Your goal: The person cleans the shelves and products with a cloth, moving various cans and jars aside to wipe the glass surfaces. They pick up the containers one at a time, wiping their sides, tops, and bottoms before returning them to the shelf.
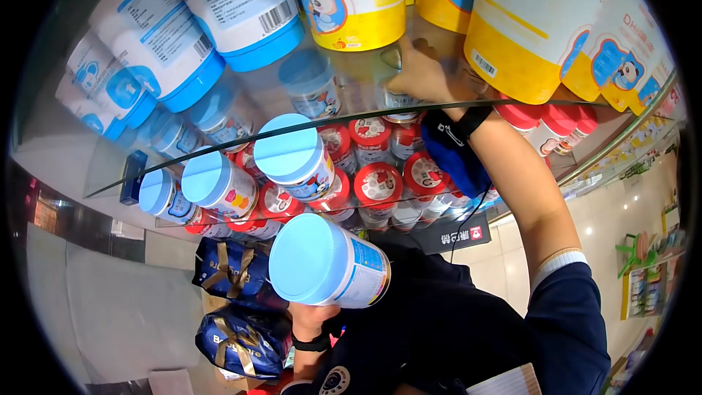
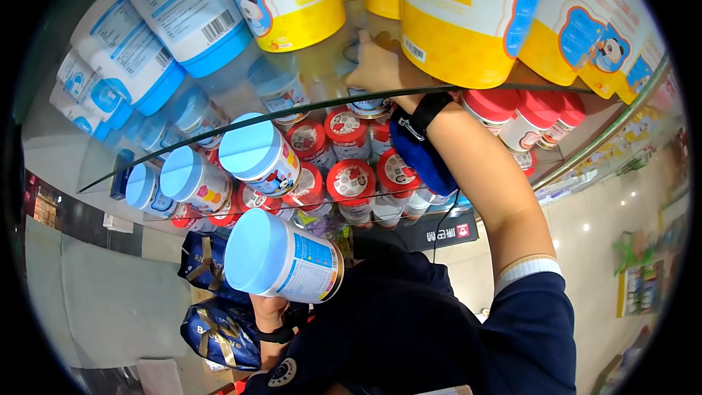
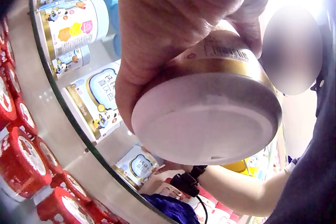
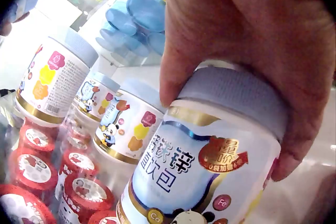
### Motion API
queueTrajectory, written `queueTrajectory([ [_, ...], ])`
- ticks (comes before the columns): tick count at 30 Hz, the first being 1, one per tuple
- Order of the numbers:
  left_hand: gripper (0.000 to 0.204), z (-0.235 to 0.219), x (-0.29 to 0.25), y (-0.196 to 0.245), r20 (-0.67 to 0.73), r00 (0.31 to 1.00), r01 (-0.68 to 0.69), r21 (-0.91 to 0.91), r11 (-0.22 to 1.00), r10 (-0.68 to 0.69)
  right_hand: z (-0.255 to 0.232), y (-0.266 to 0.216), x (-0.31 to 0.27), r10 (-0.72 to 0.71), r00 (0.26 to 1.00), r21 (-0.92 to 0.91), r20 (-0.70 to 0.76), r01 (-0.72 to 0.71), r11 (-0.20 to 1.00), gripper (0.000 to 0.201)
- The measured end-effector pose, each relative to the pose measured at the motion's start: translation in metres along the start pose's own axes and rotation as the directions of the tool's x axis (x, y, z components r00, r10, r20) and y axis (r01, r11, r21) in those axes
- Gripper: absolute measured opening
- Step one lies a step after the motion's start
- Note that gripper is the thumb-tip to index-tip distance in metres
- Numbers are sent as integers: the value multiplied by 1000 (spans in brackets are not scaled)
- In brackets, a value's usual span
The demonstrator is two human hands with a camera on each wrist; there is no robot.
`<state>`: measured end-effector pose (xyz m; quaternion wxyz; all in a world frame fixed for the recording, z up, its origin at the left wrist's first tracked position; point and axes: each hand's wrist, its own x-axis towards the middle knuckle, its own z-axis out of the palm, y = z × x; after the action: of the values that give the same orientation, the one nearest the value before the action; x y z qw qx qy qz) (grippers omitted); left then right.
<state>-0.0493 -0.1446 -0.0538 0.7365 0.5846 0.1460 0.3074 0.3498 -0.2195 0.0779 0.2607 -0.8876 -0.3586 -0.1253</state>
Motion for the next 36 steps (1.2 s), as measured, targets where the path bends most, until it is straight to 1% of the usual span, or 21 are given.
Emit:
queueTrajectory([
  [4,84,4,8,3,70,991,114,-8,993,-113,11,23,5,-87,989,-50,-122,81,995,82],
  [6,84,11,10,4,81,990,117,-19,993,-115,9,18,5,-176,964,-82,-199,163,983,80],
  [7,84,13,13,4,97,989,112,-15,994,-110,-4,8,3,-68,995,-143,-68,58,988,80],
  [10,85,15,18,-6,121,991,56,65,996,-63,-1,12,-1,-234,943,-196,-236,189,962,79],
  [12,85,22,27,-11,119,991,43,108,993,-56,4,22,-8,-346,867,-362,-359,212,908,76],
  [14,87,38,40,4,156,985,63,88,994,-76,-3,15,-18,-282,914,-275,-291,202,940,71],
  [15,88,48,47,12,183,979,81,62,995,-91,-23,1,-29,-168,976,-109,-138,153,982,69],
  [16,88,57,53,13,154,983,101,26,995,-104,-34,-8,-41,-72,997,46,38,70,996,67],
  [17,89,66,59,13,128,985,118,-12,993,-115,-34,-8,-57,-161,985,26,-53,163,986,60],
  [18,90,74,66,14,104,986,133,-50,990,-128,-35,-5,-70,-157,987,147,21,153,977,56],
  [19,91,84,73,19,120,983,151,-81,985,-141,-37,-4,-84,-160,983,263,93,131,956,53],
  [20,90,90,78,20,123,984,138,-101,985,-125,-47,-7,-102,-147,948,615,283,-62,786,50],
  [22,89,100,89,18,134,987,111,-140,984,-92,-52,-3,-128,-262,954,500,144,158,852,56],
  [24,90,108,97,16,178,982,82,-122,989,-60,-63,-6,-153,-195,940,705,280,-63,707,63],
  [25,91,112,101,15,196,979,87,-117,989,-63,-52,0,-163,-176,883,800,436,-290,525,70],
  [26,91,116,104,15,213,975,93,-110,990,-68,-44,2,-168,-273,845,830,459,-298,471,76],
  [28,95,124,110,10,252,967,56,-75,996,-36,-50,-5,-174,-289,780,816,555,-441,375,78],
  [29,96,126,114,8,274,962,18,-51,999,-3,-34,4,-177,-284,800,842,528,-450,296,87],
  [31,100,130,122,4,330,942,-72,2,997,67,-37,3,-184,-248,824,833,510,-403,379,93],
  [34,104,128,137,4,457,888,-98,83,992,50,-26,3,-191,-135,872,842,470,-398,363,102],
  [36,102,125,145,3,489,872,-70,74,995,25,-14,2,-196,-55,910,874,411,-377,308,100],
])
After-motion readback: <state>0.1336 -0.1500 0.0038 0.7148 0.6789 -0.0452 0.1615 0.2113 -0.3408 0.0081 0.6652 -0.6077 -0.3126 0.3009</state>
